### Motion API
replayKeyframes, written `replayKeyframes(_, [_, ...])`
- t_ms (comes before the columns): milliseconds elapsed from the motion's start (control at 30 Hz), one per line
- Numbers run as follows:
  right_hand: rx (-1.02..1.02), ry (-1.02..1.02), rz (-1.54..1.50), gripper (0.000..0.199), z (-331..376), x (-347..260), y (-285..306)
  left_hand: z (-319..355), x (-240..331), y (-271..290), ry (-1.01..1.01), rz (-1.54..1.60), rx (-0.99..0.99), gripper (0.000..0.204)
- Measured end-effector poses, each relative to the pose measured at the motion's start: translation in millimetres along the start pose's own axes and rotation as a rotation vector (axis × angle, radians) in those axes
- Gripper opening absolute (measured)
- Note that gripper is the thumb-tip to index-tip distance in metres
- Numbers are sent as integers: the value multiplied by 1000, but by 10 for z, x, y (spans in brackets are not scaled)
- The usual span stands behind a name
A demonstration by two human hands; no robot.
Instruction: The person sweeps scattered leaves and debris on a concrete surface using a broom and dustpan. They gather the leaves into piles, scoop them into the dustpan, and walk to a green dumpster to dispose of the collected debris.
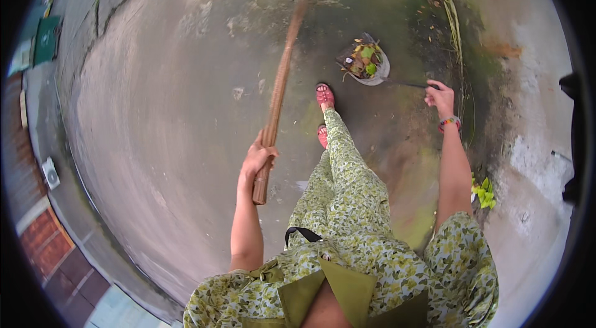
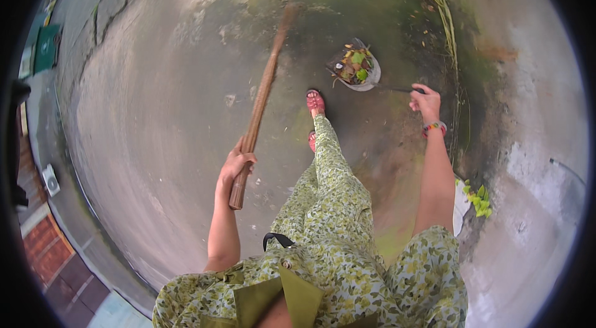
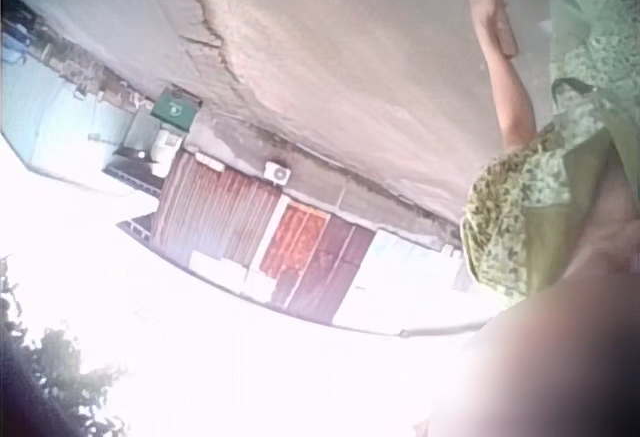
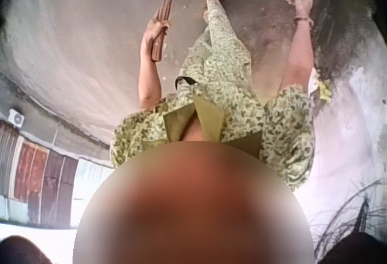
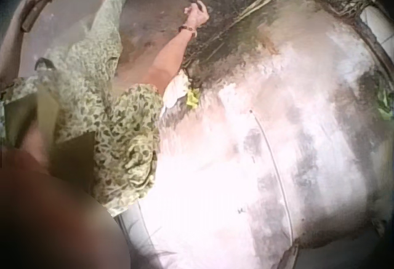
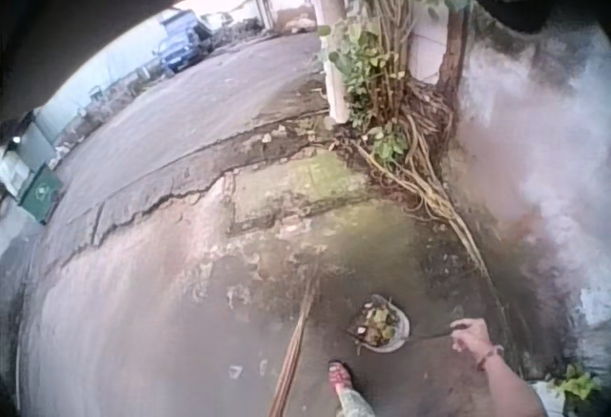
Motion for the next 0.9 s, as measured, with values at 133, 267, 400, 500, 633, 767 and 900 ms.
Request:
replayKeyframes(133, [41, -14, 26, 27, 156, -13, 117, 74, -526, 564, -52, 210, 178, 90])
replayKeyframes(267, [66, -32, 78, 26, 127, 182, 238, -256, -984, 887, -51, 587, 197, 68])
replayKeyframes(400, [75, -13, 68, 25, 147, 378, 277, -531, -1050, 664, -12, 403, 275, 67])
replayKeyframes(500, [30, -17, 115, 26, 203, 548, 311, -691, -1313, -71, 11, 39, 297, 72])
replayKeyframes(633, [47, -33, 148, 29, 232, 636, 337, -682, -1309, -1288, -59, -595, 185, 79])
replayKeyframes(767, [22, -92, 110, 35, 330, 613, 486, -312, -406, -1866, 88, -276, -241, 81])
replayKeyframes(900, [-43, -182, 262, 40, 256, 510, 548, 301, 0, -1831, 25, -87, -340, 82])
Point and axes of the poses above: each hand's wrist, its own z-axis away from the middle knuckle, its own y-axis out of the back of the hand, x = y × z, the point moved 4 cm from there along -z, towards the middle knuckle, and after that the axes turned 9 degrees about -x, right-handed, at the moved point
